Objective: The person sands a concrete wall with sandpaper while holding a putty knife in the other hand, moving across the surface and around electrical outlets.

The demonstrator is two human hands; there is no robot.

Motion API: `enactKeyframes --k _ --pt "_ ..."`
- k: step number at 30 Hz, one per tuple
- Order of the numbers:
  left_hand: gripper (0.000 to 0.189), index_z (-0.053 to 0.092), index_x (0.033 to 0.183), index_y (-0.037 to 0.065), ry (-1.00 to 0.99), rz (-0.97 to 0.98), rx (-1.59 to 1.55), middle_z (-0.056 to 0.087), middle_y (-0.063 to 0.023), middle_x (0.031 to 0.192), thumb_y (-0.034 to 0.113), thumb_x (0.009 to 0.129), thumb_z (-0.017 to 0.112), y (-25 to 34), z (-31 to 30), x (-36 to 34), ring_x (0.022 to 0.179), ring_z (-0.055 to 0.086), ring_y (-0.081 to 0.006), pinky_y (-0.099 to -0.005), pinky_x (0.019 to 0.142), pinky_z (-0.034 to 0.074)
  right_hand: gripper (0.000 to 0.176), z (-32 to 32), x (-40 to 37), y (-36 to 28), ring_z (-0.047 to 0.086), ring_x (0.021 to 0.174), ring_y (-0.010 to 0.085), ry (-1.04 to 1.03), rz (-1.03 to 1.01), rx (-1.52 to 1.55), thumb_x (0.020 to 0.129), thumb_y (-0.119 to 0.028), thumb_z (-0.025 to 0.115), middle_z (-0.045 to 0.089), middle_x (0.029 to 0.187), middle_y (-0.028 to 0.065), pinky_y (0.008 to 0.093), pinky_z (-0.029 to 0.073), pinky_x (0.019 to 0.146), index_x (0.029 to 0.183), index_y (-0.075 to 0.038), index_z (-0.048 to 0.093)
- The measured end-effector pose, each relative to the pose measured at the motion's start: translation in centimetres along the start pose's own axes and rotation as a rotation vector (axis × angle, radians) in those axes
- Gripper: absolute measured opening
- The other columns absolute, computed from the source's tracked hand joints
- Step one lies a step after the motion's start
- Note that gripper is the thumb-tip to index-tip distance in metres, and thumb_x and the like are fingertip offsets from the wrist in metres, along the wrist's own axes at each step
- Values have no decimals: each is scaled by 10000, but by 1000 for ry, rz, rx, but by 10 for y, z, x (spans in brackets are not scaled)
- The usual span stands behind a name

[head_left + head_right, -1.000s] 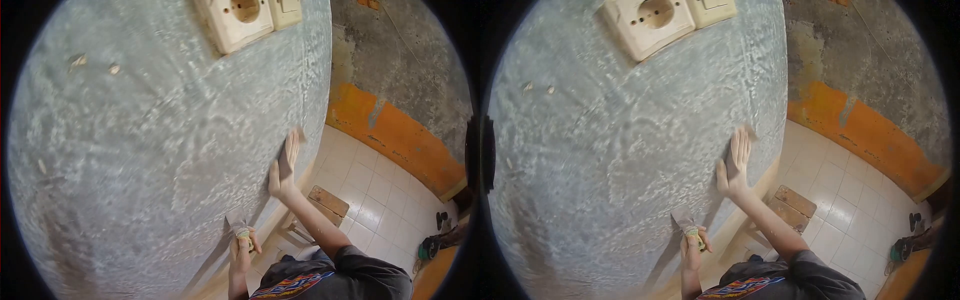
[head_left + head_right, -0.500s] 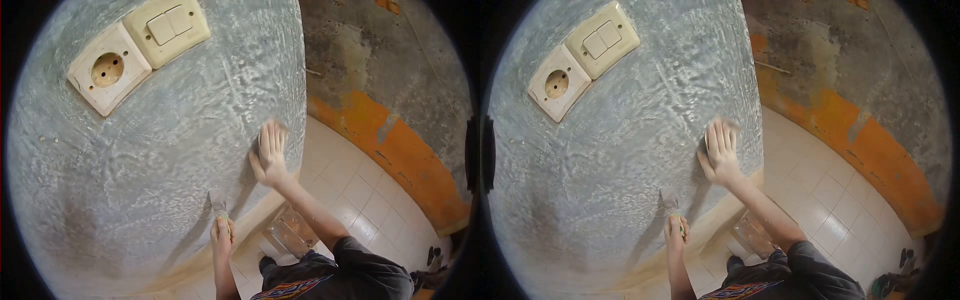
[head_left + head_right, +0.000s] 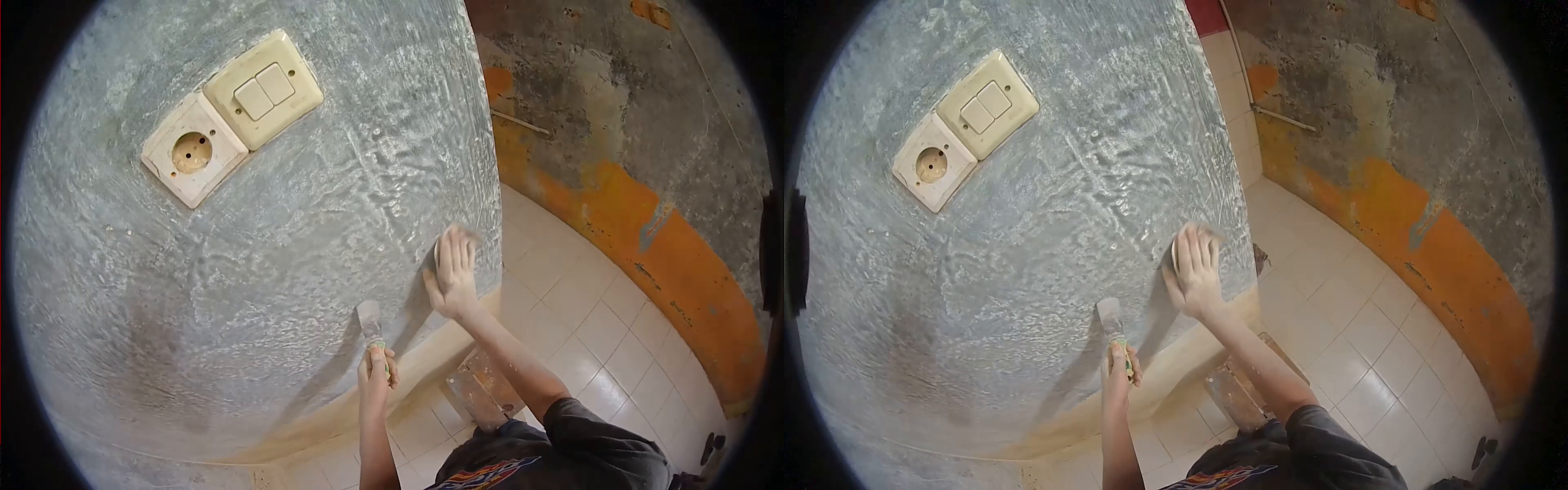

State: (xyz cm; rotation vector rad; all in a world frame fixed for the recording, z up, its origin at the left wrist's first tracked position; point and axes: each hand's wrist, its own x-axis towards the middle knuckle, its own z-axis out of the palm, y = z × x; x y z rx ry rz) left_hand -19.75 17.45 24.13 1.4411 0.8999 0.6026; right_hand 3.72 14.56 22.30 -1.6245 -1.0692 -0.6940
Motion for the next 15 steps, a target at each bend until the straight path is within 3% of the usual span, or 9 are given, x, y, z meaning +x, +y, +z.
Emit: enactKeyframes --k 2,5,11,13,15 --pt "425 509 943 51 -36 0 -1 481 -12 592 437 1012 344 6 9 4 468 471 -101 -235 414 366 660 -16 54 -6 226 1386 434 76 39 19 881 -215 554 286 1472 272 582 140 1103 1424 53 293" --pt "427 513 957 44 -78 5 -6 489 -15 600 433 1013 344 10 27 11 475 483 -105 -243 420 381 668 -23 67 -5 203 1394 434 127 74 40 886 -205 544 262 1481 279 577 122 1109 1430 64 266" --pt "448 520 958 44 -20 46 -98 481 -14 600 452 1010 343 19 72 16 468 484 -111 -245 422 385 696 -9 -34 44 190 1399 434 -60 72 7 893 -231 552 253 1480 291 569 110 1114 1433 77 239" --pt "452 519 950 47 14 45 -141 477 -12 599 460 1008 343 20 90 20 466 484 -113 -245 421 384 714 -18 -38 56 193 1398 433 -182 68 18 884 -244 571 256 1478 293 605 102 1099 1430 80 245" --pt "454 509 927 51 30 81 -213 473 -15 598 467 1006 344 24 108 26 461 482 -118 -246 416 378 719 -20 -6 65 194 1397 435 -107 28 9 882 -250 573 253 1477 297 625 102 1087 1430 80 244"
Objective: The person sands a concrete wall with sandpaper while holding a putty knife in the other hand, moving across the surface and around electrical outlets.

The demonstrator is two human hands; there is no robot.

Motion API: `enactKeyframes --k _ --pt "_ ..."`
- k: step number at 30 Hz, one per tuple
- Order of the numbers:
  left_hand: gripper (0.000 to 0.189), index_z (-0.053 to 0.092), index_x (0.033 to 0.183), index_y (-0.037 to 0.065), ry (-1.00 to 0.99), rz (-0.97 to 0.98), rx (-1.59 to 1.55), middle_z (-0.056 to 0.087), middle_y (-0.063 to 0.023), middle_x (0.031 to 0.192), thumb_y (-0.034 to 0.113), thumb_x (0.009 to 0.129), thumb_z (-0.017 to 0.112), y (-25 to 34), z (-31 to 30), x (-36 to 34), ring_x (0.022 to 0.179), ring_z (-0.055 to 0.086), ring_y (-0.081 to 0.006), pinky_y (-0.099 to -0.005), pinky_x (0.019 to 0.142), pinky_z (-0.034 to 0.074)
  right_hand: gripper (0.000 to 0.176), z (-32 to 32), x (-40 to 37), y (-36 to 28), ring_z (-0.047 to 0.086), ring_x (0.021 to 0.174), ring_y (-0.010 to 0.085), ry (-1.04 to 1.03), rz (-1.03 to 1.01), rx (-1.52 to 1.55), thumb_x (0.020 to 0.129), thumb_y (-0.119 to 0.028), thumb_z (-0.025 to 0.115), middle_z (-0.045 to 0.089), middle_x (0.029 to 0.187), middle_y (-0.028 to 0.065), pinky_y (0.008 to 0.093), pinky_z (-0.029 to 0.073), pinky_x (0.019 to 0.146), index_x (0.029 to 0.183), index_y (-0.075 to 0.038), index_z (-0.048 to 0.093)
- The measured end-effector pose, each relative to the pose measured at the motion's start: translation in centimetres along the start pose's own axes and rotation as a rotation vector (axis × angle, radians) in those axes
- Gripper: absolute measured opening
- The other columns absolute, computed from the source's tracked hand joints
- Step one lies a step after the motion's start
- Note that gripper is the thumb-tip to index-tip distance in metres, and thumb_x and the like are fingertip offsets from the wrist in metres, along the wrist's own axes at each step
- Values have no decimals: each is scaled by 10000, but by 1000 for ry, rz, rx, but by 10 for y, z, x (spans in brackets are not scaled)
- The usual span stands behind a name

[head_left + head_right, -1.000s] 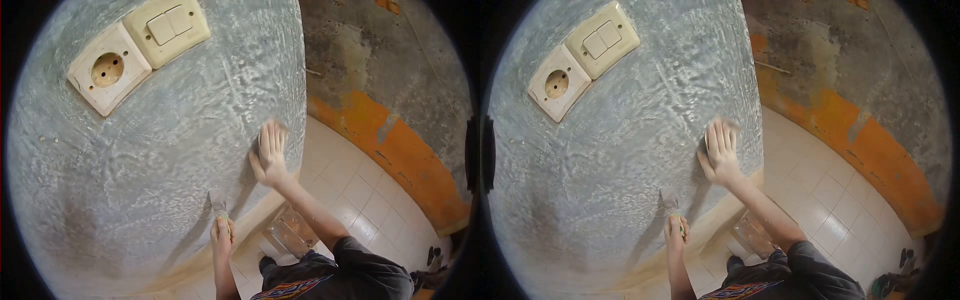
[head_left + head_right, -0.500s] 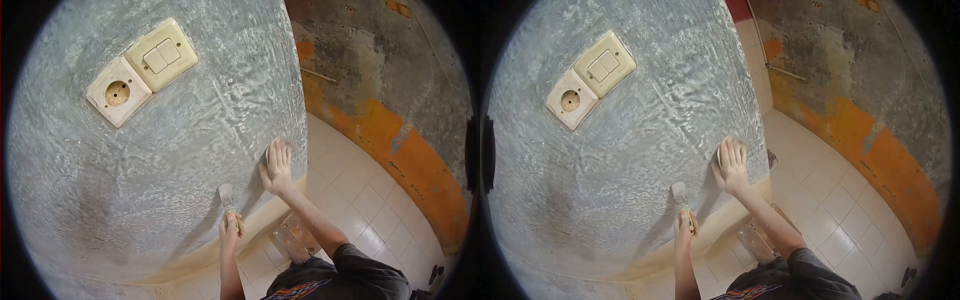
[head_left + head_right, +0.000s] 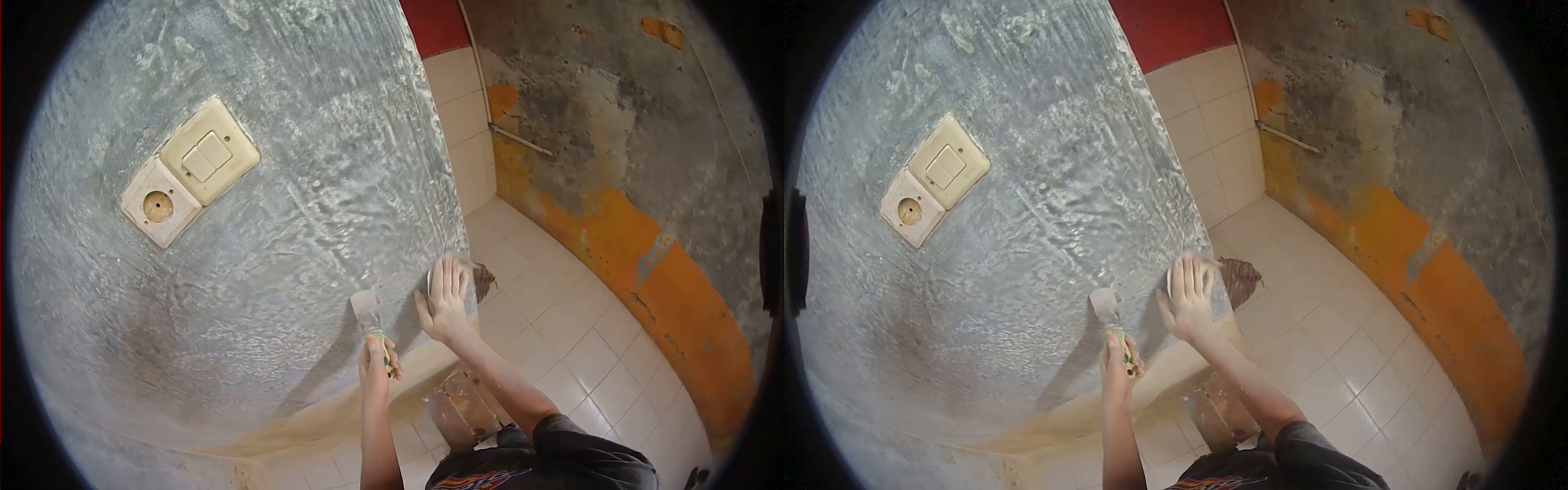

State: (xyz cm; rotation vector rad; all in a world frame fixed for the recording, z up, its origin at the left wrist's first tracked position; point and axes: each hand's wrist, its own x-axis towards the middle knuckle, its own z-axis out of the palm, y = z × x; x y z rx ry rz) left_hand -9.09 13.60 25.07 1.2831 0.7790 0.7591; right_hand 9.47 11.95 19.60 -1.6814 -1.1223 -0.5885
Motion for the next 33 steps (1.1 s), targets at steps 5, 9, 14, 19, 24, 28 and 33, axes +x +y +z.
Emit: enactKeyframes --k 5,9,14,19,24,28,33 --pt "383 489 965 44 66 68 -75 492 -19 618 398 1015 350 26 57 9 429 452 -100 -226 386 362 687 -52 130 -33 224 1403 386 149 -186 -31 861 -302 604 310 1484 221 658 138 1049 1421 5 350" --pt "318 461 1024 37 -70 160 -176 505 -36 677 351 1007 408 31 69 9 448 456 -99 -225 394 363 630 -42 112 -20 330 1339 382 130 -243 -41 843 -308 629 413 1416 193 668 178 1021 1365 -13 437" --pt "289 463 1037 50 44 261 -118 513 -40 743 334 983 464 26 75 7 545 512 -118 -238 437 386 733 -2 2 15 242 1319 538 -100 -204 -20 853 -286 609 301 1407 363 714 103 1020 1366 136 300" --pt "316 487 1140 46 321 298 -7 551 -40 811 324 991 461 29 62 5 654 575 -127 -248 523 447 659 -78 142 -43 234 1370 443 -11 -219 9 881 -258 565 287 1467 274 685 114 1036 1404 60 319" --pt "352 493 1177 52 402 292 -89 573 -35 833 351 996 442 29 51 2 680 591 -129 -260 550 463 665 -88 202 -63 224 1396 404 123 -294 11 906 -265 551 271 1501 231 664 76 1060 1442 26 287" --pt "348 494 1175 53 467 289 -99 574 -33 826 347 1001 429 21 42 3 689 590 -125 -254 567 465 692 -40 112 -28 350 1305 425 5 -361 -75 869 -298 595 388 1400 268 700 125 1019 1410 36 323" --pt "331 474 1174 49 476 259 -89 541 -30 795 327 1001 428 30 35 -4 665 574 -122 -257 556 466 666 -22 53 -2 189 1372 483 -276 -321 -68 890 -296 567 289 1439 313 701 71 1036 1370 100 330"
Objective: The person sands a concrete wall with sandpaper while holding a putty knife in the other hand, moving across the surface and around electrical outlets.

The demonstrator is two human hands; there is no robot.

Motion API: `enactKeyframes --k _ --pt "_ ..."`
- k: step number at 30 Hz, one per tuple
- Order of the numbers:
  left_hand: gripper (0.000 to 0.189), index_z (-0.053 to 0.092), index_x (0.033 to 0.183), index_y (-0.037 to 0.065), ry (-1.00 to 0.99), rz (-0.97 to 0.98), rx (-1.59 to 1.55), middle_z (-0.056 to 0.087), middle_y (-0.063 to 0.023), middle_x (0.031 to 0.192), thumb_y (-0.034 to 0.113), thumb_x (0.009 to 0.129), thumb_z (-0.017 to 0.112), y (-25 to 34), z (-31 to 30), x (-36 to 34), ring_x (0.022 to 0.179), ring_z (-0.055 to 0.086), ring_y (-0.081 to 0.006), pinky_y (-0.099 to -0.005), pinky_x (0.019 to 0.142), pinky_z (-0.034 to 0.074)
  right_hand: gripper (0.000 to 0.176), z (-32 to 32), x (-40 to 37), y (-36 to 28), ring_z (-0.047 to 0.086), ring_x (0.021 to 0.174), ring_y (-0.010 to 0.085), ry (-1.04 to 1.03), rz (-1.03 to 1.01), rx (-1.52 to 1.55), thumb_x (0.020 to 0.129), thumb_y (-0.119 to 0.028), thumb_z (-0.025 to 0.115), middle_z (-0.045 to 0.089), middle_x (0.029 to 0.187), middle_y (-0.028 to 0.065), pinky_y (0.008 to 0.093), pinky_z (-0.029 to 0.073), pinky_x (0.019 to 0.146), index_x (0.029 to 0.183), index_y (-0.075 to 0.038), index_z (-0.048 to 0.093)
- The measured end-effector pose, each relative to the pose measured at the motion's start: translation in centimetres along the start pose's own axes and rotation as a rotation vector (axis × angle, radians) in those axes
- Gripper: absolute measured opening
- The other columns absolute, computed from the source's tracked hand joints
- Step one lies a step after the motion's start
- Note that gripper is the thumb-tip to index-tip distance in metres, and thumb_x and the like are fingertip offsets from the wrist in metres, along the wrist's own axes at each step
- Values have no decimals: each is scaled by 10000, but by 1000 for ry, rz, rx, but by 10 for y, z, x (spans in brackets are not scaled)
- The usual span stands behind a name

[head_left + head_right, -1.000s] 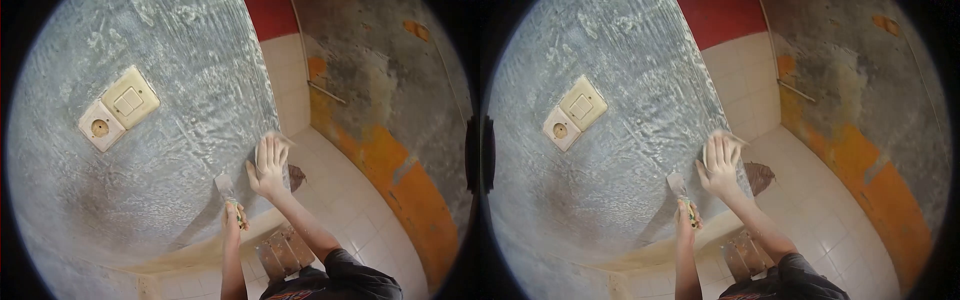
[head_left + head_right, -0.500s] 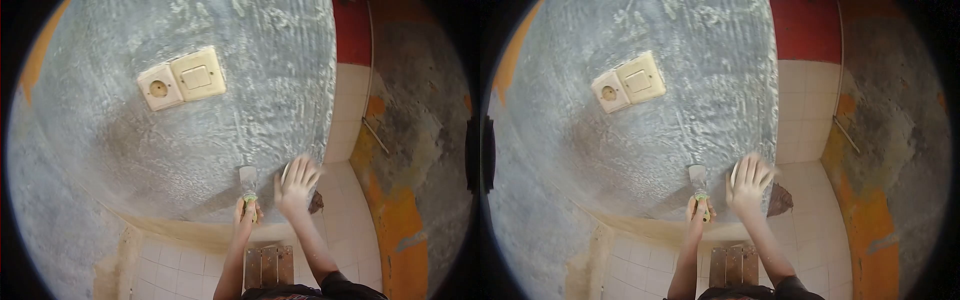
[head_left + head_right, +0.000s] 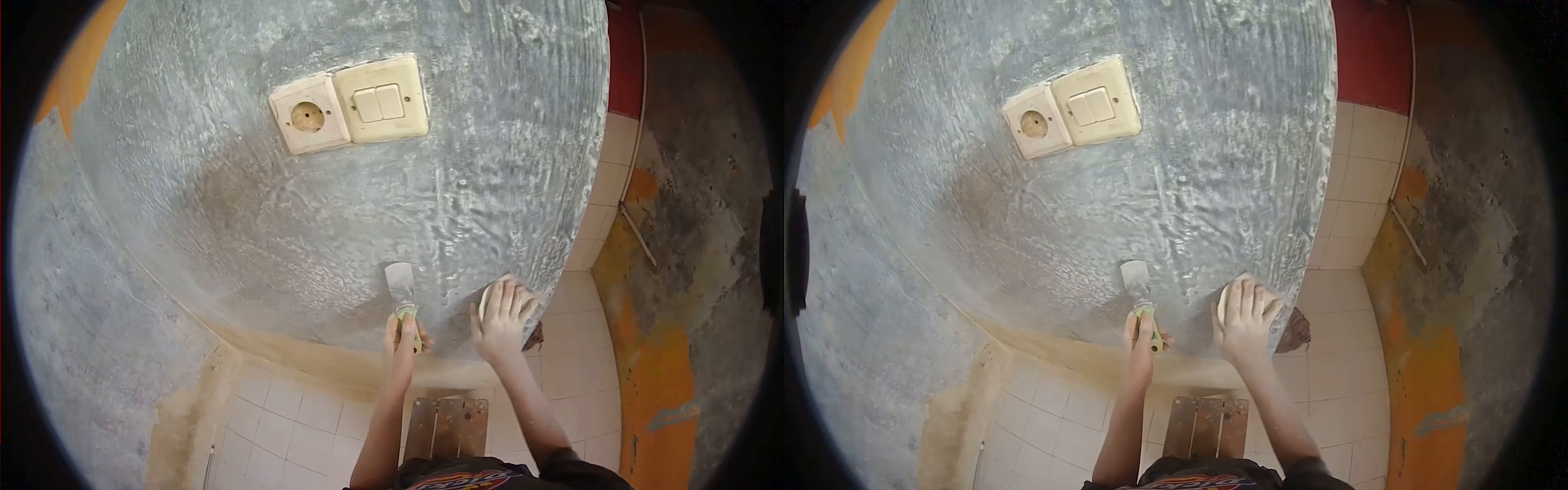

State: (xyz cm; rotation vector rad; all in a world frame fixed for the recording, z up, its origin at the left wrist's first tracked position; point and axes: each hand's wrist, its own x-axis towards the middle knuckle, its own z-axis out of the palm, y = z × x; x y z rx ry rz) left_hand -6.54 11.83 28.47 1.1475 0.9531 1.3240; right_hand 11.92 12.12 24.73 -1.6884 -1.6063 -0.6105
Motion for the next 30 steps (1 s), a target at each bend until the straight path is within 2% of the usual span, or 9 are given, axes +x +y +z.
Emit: enactKeyframes --k 2,8,13,17,19,22,25,28,30 --pt "318 466 1160 47 5 19 -56 528 -35 789 319 996 445 3 -6 3 650 570 -123 -261 543 469 692 -38 51 -7 367 1284 428 142 2 -85 861 -312 596 378 1395 279 713 154 992 1389 53 339" --pt "368 448 1223 64 -3 39 -124 531 -32 841 356 1016 364 9 -34 14 661 542 -119 -261 572 465 712 -77 131 -53 235 1370 430 353 15 -124 884 -297 569 260 1486 269 669 112 1040 1431 57 279" --pt "429 448 1269 24 -189 29 -72 561 -42 885 361 1017 362 16 -61 26 753 549 -114 -285 646 489 699 10 51 -90 338 1284 450 125 -49 -112 867 -322 585 334 1432 281 714 112 1008 1386 74 335" --pt "436 469 1260 3 -374 20 -16 571 -51 864 349 1022 348 9 -119 51 737 545 -116 -280 635 477 731 61 10 -116 250 1343 476 -21 90 -67 865 -309 578 275 1460 302 705 67 1032 1404 92 290" --pt "425 486 1237 -3 -465 22 -58 559 -46 820 335 1026 338 17 -152 64 703 530 -118 -265 621 455 744 59 45 -135 113 1394 495 295 144 -3 877 -286 549 193 1490 319 679 12 1058 1427 101 230" --pt "424 483 1237 -6 -476 -29 -103 550 -45 813 333 1027 339 31 -190 80 669 510 -114 -256 613 436 757 5 122 -179 -24 1416 481 371 186 72 885 -261 521 106 1517 315 651 -36 1072 1449 98 166" --pt "420 476 1248 -14 -541 -94 -170 543 -45 836 321 1024 358 40 -220 91 688 503 -112 -259 616 434 690 9 141 -211 145 1385 494 438 172 37 874 -253 525 231 1470 321 680 37 1058 1412 96 269" --pt "407 457 1280 -12 -588 -64 -84 538 -47 890 292 1019 387 52 -229 91 727 503 -110 -261 619 438 619 59 93 -232 321 1279 481 249 105 -191 860 -278 550 369 1367 314 709 137 1016 1335 84 389" --pt "406 447 1294 -12 -620 -42 -69 533 -46 910 280 1016 401 54 -238 91 740 501 -108 -261 622 439 590 106 33 -228 265 1273 555 13 35 -130 849 -266 562 361 1312 357 733 113 1013 1230 148 385"
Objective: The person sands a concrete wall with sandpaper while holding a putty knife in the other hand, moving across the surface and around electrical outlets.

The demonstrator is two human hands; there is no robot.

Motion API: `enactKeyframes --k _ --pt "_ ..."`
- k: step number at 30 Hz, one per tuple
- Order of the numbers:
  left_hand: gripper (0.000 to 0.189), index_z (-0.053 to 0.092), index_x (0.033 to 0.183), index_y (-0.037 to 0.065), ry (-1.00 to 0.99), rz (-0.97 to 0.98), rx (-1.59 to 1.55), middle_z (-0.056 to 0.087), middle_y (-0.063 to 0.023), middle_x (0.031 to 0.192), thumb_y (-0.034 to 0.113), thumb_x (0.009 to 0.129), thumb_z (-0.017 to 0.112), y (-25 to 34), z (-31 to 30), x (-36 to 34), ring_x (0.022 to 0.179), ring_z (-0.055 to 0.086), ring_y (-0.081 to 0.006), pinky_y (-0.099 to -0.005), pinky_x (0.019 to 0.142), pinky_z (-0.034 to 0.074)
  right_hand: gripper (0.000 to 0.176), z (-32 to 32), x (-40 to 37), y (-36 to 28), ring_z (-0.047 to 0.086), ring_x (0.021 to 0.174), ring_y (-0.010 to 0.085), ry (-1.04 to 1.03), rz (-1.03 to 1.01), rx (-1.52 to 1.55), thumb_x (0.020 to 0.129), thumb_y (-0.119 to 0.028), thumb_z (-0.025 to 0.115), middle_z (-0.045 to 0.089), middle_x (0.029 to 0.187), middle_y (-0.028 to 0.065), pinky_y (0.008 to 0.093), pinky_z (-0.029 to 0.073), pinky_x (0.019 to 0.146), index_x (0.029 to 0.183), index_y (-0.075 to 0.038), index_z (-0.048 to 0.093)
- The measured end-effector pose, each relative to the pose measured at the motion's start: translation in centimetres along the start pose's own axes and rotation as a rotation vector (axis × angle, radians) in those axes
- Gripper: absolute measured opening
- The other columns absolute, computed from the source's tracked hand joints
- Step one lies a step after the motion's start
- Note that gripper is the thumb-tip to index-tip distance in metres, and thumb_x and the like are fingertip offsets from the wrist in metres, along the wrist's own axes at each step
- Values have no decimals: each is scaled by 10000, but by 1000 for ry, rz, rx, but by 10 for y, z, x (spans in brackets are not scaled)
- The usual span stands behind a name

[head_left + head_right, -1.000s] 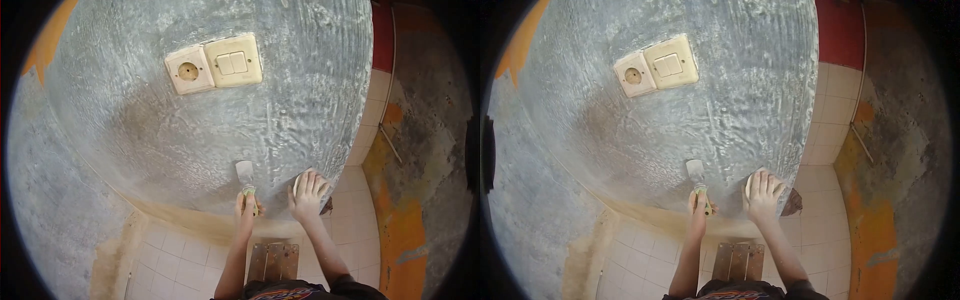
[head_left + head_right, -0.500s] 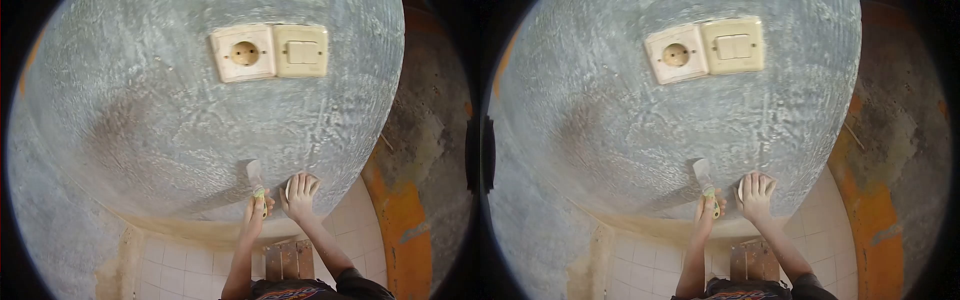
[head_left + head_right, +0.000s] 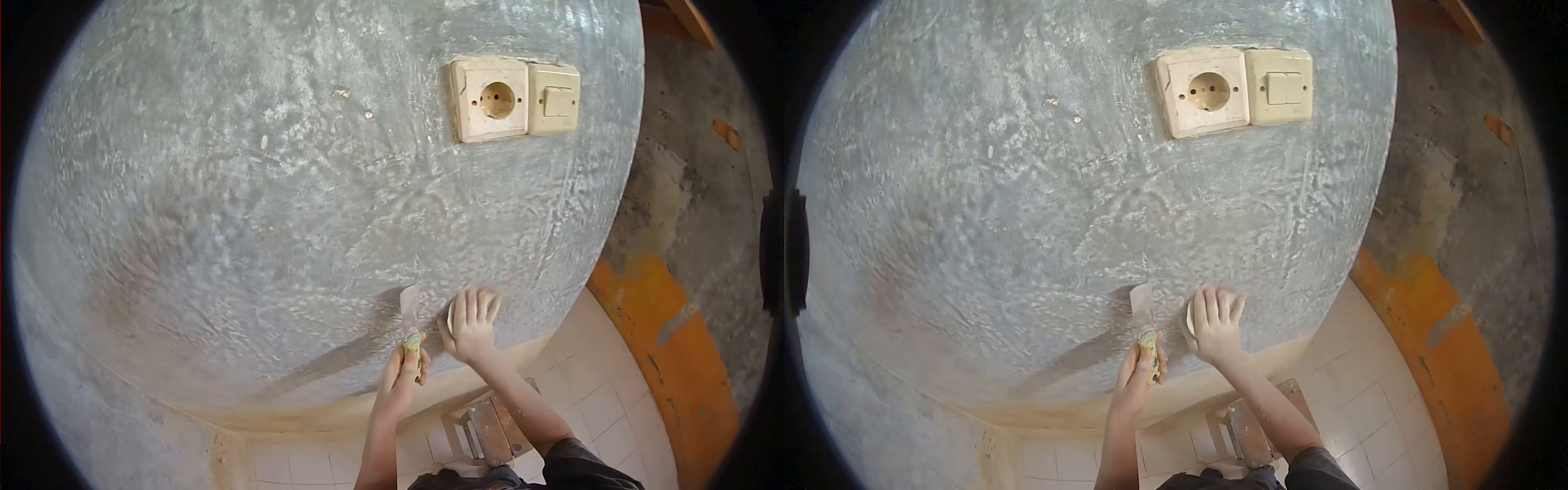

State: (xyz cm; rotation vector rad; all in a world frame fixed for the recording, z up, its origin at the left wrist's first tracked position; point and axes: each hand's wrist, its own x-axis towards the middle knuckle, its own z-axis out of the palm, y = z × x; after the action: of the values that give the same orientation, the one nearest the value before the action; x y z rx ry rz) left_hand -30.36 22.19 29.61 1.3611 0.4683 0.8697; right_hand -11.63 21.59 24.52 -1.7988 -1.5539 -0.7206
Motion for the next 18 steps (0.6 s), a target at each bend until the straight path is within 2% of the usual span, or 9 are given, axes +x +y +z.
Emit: enactKeyframes --k 1,3,5,7,10,11,14,18 --pt "408 438 1308 -12 -7 9 22 529 -45 930 268 1012 415 0 -5 -6 753 500 -105 -261 626 441 590 4 -7 1 265 1273 555 2 13 -3 849 -266 562 361 1312 357 733 113 1013 1230 148 385" --pt "412 432 1313 -16 -2 19 45 529 -46 939 265 1011 420 1 -15 -16 757 502 -104 -260 632 443 618 9 -19 -2 382 1212 483 71 95 6 846 -316 589 428 1303 308 714 195 981 1283 94 435" --pt "417 426 1317 -20 8 27 67 530 -47 947 263 1010 424 3 -25 -20 761 504 -103 -259 638 445 665 8 9 -1 301 1303 488 303 168 -16 862 -303 577 361 1387 313 687 145 1029 1354 93 368" --pt "410 436 1299 -19 65 48 78 538 -46 911 270 1008 423 6 -30 -24 728 511 -99 -246 593 439 695 -33 62 -4 192 1377 474 442 223 86 887 -293 548 268 1467 297 646 92 1070 1423 61 286" --pt "406 475 1249 -21 126 45 -33 546 -49 882 302 1007 432 20 -30 -28 657 497 -82 -227 522 425 700 -68 106 -6 146 1400 458 477 246 145 899 -287 528 213 1503 277 620 60 1089 1450 40 245" --pt "425 477 1251 -18 171 17 -15 549 -39 811 326 1003 440 21 -30 -29 573 482 -77 -216 446 391 693 -68 110 -7 154 1398 457 484 225 121 902 -289 522 215 1506 268 619 60 1091 1452 32 248" --pt "440 498 1231 -15 142 -15 72 547 -18 748 355 998 454 17 -32 -25 536 463 -63 -206 421 360 692 -36 74 -8 168 1399 443 441 214 82 906 -281 516 217 1506 265 617 63 1095 1456 30 235" --pt "437 539 1177 -15 119 -88 153 544 -8 705 374 995 457 7 -32 -18 512 447 -50 -198 407 333 705 39 -43 -18 111 1415 445 336 484 281 918 -251 492 168 1517 277 584 72 1115 1468 46 165"
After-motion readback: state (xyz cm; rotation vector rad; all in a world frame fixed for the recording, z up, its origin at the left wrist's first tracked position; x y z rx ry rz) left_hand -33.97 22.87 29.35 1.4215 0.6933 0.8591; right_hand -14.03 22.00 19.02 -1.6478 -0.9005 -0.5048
